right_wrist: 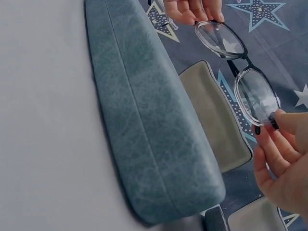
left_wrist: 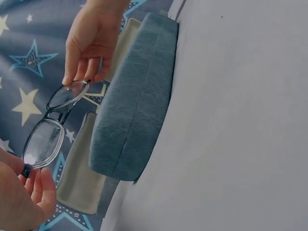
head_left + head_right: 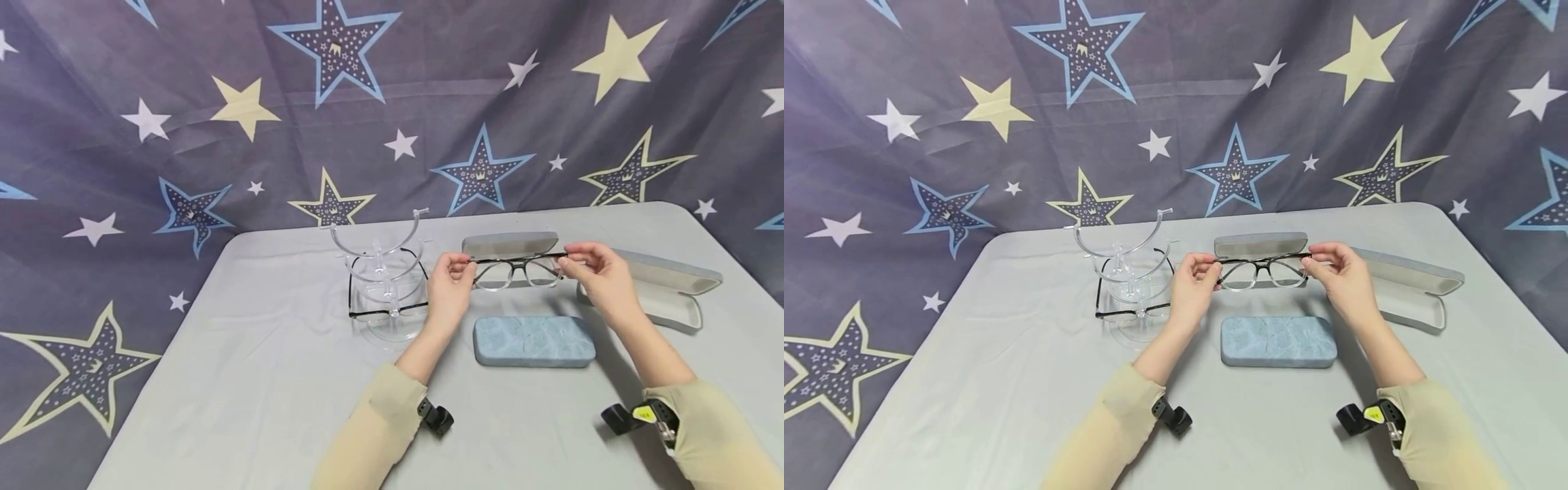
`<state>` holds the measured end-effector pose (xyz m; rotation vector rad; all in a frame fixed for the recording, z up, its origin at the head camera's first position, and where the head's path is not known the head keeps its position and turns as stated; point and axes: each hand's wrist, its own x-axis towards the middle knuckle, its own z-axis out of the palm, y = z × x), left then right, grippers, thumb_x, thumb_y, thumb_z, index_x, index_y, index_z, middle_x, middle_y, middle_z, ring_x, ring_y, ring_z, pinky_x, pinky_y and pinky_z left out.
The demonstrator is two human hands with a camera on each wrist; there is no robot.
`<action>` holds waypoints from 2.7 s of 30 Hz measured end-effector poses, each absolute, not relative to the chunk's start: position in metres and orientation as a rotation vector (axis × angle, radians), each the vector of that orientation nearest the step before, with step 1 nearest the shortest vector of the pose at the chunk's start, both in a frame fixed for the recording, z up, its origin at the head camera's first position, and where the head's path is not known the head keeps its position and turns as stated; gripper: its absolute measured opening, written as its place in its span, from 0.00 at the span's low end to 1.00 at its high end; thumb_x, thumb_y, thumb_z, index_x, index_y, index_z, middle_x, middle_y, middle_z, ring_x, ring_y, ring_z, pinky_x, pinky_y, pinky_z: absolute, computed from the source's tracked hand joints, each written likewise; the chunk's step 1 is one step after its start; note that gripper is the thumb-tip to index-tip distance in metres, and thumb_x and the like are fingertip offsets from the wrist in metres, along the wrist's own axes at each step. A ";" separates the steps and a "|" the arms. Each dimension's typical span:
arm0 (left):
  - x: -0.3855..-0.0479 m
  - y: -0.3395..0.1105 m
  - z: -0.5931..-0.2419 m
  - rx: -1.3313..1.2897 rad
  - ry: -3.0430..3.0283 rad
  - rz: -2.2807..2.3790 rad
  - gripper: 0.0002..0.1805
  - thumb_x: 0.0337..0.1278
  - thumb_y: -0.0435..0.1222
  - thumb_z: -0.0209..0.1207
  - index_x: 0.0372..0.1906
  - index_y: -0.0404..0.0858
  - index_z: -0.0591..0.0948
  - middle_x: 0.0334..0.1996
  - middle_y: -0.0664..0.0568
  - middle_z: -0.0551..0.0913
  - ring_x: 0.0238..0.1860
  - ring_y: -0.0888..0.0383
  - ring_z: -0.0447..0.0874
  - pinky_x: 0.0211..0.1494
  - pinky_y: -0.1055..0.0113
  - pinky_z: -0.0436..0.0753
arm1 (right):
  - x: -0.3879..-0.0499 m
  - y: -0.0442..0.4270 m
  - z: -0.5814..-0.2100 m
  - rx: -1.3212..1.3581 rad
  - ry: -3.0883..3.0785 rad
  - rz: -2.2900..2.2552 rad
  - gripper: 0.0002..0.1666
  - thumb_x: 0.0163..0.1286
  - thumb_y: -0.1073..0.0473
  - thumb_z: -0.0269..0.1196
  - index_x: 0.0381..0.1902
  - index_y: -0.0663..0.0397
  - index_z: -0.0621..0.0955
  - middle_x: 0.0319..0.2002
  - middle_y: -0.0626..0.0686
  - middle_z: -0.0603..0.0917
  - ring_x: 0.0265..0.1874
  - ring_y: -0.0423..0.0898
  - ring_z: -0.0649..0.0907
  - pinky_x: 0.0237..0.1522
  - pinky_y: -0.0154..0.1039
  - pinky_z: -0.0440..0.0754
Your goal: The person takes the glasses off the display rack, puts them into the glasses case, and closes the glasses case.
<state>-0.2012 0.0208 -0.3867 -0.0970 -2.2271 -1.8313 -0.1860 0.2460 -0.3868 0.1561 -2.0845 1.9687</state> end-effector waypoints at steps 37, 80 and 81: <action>-0.212 0.035 -0.398 0.061 -2.434 -1.709 0.23 0.51 0.33 0.56 0.55 0.35 0.75 0.50 0.48 0.78 0.41 0.59 0.81 0.45 0.69 0.78 | -0.218 0.247 -0.397 -0.088 -2.507 1.511 0.18 0.64 0.62 0.57 0.47 0.72 0.75 0.25 0.38 0.82 0.21 0.25 0.79 0.28 0.27 0.80; -0.223 0.041 -0.403 0.058 -2.773 -1.558 0.28 0.58 0.41 0.53 0.62 0.35 0.67 0.59 0.43 0.72 0.61 0.50 0.69 0.64 0.60 0.66 | -0.225 0.240 -0.402 0.106 -2.872 1.167 0.25 0.66 0.67 0.51 0.58 0.78 0.65 0.51 0.71 0.74 0.48 0.65 0.76 0.50 0.54 0.71; -0.223 0.041 -0.403 0.065 -2.771 -1.568 0.27 0.58 0.41 0.53 0.62 0.35 0.67 0.58 0.43 0.73 0.60 0.50 0.70 0.63 0.60 0.67 | -0.225 0.239 -0.402 0.111 -2.872 1.169 0.25 0.66 0.67 0.50 0.58 0.78 0.64 0.51 0.72 0.74 0.48 0.65 0.76 0.50 0.54 0.71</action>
